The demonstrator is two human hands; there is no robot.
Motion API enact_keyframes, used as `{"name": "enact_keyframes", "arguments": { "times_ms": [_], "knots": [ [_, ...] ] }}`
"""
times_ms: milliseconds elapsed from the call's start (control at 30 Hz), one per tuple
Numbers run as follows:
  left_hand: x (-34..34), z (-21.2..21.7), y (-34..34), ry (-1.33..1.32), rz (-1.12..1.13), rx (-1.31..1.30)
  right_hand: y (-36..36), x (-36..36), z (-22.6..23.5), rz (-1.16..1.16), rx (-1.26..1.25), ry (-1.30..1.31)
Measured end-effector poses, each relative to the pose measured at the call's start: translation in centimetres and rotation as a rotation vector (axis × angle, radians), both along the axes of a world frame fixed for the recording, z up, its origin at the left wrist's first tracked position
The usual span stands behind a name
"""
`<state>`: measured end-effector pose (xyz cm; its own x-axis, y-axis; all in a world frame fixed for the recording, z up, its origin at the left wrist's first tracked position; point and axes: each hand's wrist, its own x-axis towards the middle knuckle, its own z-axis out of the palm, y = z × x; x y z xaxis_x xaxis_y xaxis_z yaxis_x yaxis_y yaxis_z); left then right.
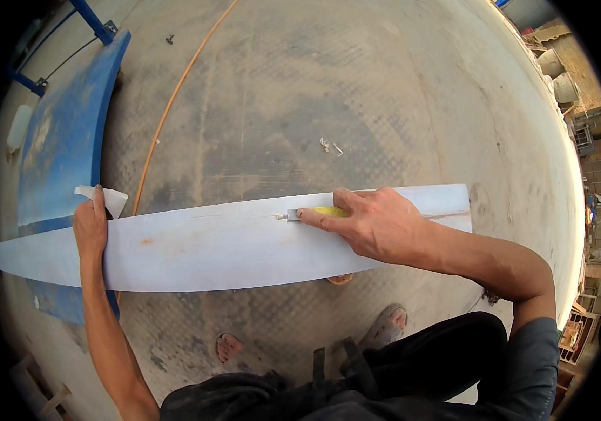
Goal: The person applies a white adhesive from a bottle onto a long, white rectangular board. They use a yellow scraper to spread the glue evenly along the surface and then wipe the area with a blue cloth. The person repeats this process of applying and spreading the adhesive along the length of the board.
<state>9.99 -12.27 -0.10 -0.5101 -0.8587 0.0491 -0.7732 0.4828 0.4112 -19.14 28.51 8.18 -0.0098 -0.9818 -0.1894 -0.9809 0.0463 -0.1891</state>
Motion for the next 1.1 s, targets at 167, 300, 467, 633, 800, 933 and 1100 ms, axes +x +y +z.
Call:
{"name": "enact_keyframes", "arguments": {
  "times_ms": [167, 300, 467, 633, 800, 933, 1100],
  "knots": [
    [-0.4, 0.5, -0.1, -0.015, 0.008, 0.005, -0.7, 0.4, 0.0, -0.021, -0.009, -0.024],
    [0.1, -0.2, -0.2, -0.011, -0.005, -0.024, -0.8, 0.3, -0.1, -0.005, -0.05, 0.032],
    [-0.2, 0.4, -0.1, -0.023, -0.047, -0.031, 0.0, -0.1, -0.4, -0.025, -0.076, 0.012],
    [0.2, 0.1, -0.1, -0.005, -0.033, -0.022, -0.6, 0.0, -0.4, -0.009, -0.065, -0.018],
    [-0.1, 0.2, -0.1, -0.012, -0.053, -0.013, -0.4, 0.3, -0.1, -0.024, -0.04, -0.04],
    [0.2, -0.2, -0.6, -0.035, -0.04, -0.035, -0.9, 0.3, -0.5, 0.01, -0.05, -0.026],
    [0.3, 0.2, -0.3, -0.014, -0.032, 0.003, 0.0, 0.2, -0.1, 0.009, -0.015, -0.034]
  ]
}}
